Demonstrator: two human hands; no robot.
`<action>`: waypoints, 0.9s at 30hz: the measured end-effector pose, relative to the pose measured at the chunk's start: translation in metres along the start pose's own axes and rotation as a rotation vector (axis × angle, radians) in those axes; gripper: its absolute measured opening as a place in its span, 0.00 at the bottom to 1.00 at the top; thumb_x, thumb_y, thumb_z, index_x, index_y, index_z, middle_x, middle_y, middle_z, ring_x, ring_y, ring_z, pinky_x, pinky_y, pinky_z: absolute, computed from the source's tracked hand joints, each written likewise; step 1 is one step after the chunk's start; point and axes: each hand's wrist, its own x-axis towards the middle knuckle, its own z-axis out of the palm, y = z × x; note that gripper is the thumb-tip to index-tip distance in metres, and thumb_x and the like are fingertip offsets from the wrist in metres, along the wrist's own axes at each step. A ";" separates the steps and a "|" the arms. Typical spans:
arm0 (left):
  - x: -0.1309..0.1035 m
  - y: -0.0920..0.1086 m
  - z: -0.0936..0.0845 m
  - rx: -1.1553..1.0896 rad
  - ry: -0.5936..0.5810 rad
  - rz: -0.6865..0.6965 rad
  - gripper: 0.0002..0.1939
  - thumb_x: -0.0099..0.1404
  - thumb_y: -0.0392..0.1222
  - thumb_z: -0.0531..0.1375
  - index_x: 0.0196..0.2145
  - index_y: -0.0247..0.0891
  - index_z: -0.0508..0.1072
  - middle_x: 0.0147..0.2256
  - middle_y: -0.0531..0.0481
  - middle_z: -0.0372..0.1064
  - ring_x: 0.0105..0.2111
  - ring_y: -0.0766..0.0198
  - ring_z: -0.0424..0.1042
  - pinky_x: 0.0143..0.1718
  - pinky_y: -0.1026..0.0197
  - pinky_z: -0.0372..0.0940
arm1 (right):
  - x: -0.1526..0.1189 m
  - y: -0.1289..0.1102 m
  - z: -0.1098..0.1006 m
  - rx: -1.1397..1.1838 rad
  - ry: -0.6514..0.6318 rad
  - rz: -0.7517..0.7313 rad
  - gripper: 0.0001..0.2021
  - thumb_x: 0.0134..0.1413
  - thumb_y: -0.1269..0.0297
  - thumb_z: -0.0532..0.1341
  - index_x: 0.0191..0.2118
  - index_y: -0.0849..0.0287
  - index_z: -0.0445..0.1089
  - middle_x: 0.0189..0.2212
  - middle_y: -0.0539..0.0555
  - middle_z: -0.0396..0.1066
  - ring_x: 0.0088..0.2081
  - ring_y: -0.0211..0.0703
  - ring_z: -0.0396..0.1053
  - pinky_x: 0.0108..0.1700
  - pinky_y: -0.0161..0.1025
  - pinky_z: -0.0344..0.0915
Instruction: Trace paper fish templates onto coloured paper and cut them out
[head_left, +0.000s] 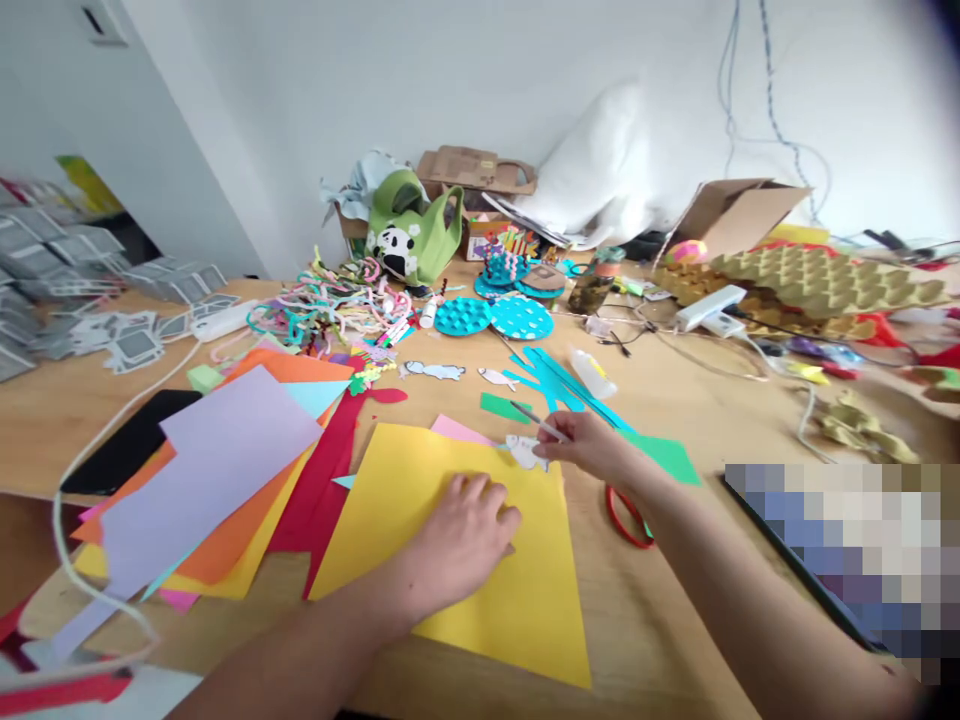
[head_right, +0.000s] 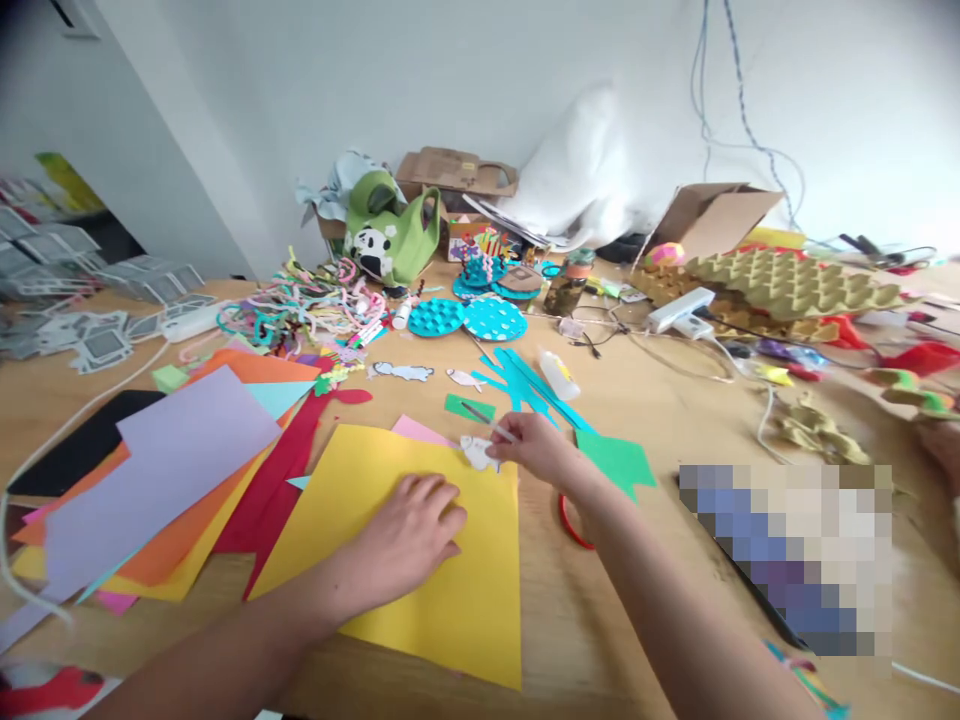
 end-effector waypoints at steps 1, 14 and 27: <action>0.001 0.001 0.000 -0.004 0.002 -0.008 0.12 0.63 0.47 0.62 0.40 0.37 0.67 0.41 0.45 0.66 0.47 0.52 0.64 0.45 0.51 0.59 | -0.008 0.008 0.004 0.010 0.014 0.019 0.11 0.36 0.58 0.66 0.24 0.58 0.66 0.19 0.47 0.66 0.25 0.37 0.63 0.28 0.34 0.59; 0.006 -0.007 0.016 -0.054 0.059 0.020 0.20 0.64 0.53 0.59 0.47 0.38 0.66 0.63 0.44 0.54 0.64 0.52 0.49 0.62 0.43 0.48 | -0.023 0.018 0.033 -0.315 0.294 -0.067 0.04 0.48 0.66 0.59 0.30 0.57 0.71 0.32 0.52 0.75 0.32 0.41 0.71 0.34 0.35 0.61; 0.008 -0.009 0.022 -0.005 -0.010 0.023 0.29 0.69 0.56 0.49 0.63 0.40 0.55 0.65 0.45 0.51 0.65 0.55 0.48 0.62 0.41 0.48 | -0.052 0.042 0.027 0.086 0.473 0.049 0.18 0.60 0.51 0.51 0.43 0.59 0.69 0.29 0.54 0.78 0.33 0.45 0.74 0.37 0.38 0.65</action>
